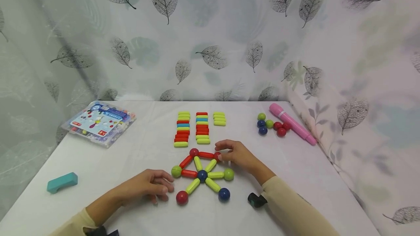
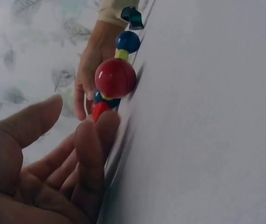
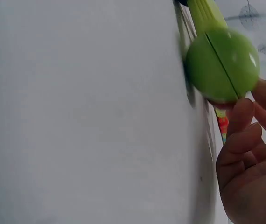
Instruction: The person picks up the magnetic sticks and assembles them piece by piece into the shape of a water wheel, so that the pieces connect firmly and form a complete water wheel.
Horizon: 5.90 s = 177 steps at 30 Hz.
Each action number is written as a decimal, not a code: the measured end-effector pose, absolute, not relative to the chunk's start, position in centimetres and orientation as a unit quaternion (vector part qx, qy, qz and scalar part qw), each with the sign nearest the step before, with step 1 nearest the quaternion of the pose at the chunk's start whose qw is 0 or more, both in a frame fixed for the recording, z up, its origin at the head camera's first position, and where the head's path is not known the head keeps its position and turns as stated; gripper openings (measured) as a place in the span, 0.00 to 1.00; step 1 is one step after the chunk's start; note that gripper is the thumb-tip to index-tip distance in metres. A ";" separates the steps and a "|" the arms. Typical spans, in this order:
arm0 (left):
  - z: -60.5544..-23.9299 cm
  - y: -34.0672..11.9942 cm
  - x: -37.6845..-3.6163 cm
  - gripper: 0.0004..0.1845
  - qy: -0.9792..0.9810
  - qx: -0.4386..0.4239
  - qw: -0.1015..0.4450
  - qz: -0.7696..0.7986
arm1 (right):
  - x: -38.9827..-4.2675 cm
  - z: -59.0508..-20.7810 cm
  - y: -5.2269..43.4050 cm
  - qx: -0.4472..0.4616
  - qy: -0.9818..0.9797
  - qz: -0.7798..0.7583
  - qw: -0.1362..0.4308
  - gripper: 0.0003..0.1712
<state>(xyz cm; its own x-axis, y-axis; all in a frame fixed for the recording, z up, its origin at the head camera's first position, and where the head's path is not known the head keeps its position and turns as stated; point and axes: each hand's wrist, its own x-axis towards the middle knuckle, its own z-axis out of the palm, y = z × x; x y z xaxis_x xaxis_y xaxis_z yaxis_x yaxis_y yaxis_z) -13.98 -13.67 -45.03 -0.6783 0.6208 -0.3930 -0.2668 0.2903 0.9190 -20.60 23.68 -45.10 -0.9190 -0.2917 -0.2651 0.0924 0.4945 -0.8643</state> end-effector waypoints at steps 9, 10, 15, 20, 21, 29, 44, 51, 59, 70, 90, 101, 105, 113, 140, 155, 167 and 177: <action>-45.8 -13.0 -17.1 0.31 0.751 0.066 0.272 0.598 | -26.3 -44.6 25.5 0.022 0.845 -0.526 0.094 0.32; -45.9 -12.8 -17.3 0.31 0.749 0.071 0.277 0.597 | -27.0 -44.6 25.5 0.028 0.846 -0.524 0.090 0.32; -46.3 -12.1 -17.6 0.27 0.744 0.088 0.303 0.590 | -29.6 -44.9 24.7 0.053 0.857 -0.502 0.102 0.30; -46.2 -12.1 -17.6 0.24 0.750 0.099 0.304 0.579 | -30.8 -45.4 23.7 0.051 0.872 -0.479 0.090 0.26; -46.1 -12.1 -17.7 0.24 0.750 0.101 0.304 0.579 | -30.9 -45.4 23.6 0.050 0.874 -0.476 0.087 0.25; -46.2 -12.1 -17.8 0.23 0.743 0.103 0.307 0.585 | -31.5 -45.8 22.3 0.065 0.893 -0.440 0.069 0.17; -46.6 -11.7 -17.6 0.20 0.746 0.097 0.310 0.582 | -31.6 -46.1 21.7 0.048 0.913 -0.400 0.067 0.14; -46.5 -11.7 -17.8 0.19 0.750 0.090 0.306 0.579 | -30.2 -46.0 22.7 0.018 0.913 -0.397 0.094 0.20; -46.1 -11.8 -17.4 0.20 0.759 0.078 0.291 0.578 | -23.2 -44.1 25.0 0.057 0.864 -0.473 0.162 0.22; -45.5 -11.4 -16.1 0.20 0.759 0.055 0.282 0.584 | -17.2 -44.2 24.5 0.064 0.873 -0.445 0.188 0.12; -45.3 -11.5 -16.0 0.20 0.757 0.056 0.283 0.586 | -17.2 -42.8 22.9 -0.020 0.893 -0.362 0.267 0.10; -44.7 -11.8 -16.2 0.20 0.808 0.090 0.233 0.534 | -17.3 -43.0 22.9 -0.036 0.891 -0.369 0.261 0.11; -44.6 -11.7 -16.5 0.21 0.808 0.117 0.214 0.537 | -17.5 -43.3 23.3 -0.038 0.884 -0.388 0.258 0.12; -45.1 -11.3 -16.5 0.20 0.794 0.127 0.235 0.547 | -17.7 -43.7 23.5 -0.043 0.872 -0.415 0.257 0.11; -45.4 -11.3 -14.5 0.18 0.783 0.123 0.224 0.568 | -32.9 -45.1 21.7 0.029 0.944 -0.320 0.074 0.22; -45.5 -11.4 -14.6 0.23 0.771 0.121 0.227 0.582 | -29.2 -44.0 23.6 0.039 0.934 -0.327 0.140 0.18; -46.0 -11.7 -14.5 0.25 0.768 0.106 0.227 0.589 | -18.4 -42.8 24.9 0.060 0.864 -0.456 0.207 0.16; -45.5 -11.4 -14.9 0.24 0.775 0.112 0.230 0.578 | -13.4 -42.3 26.7 0.082 0.832 -0.501 0.223 0.16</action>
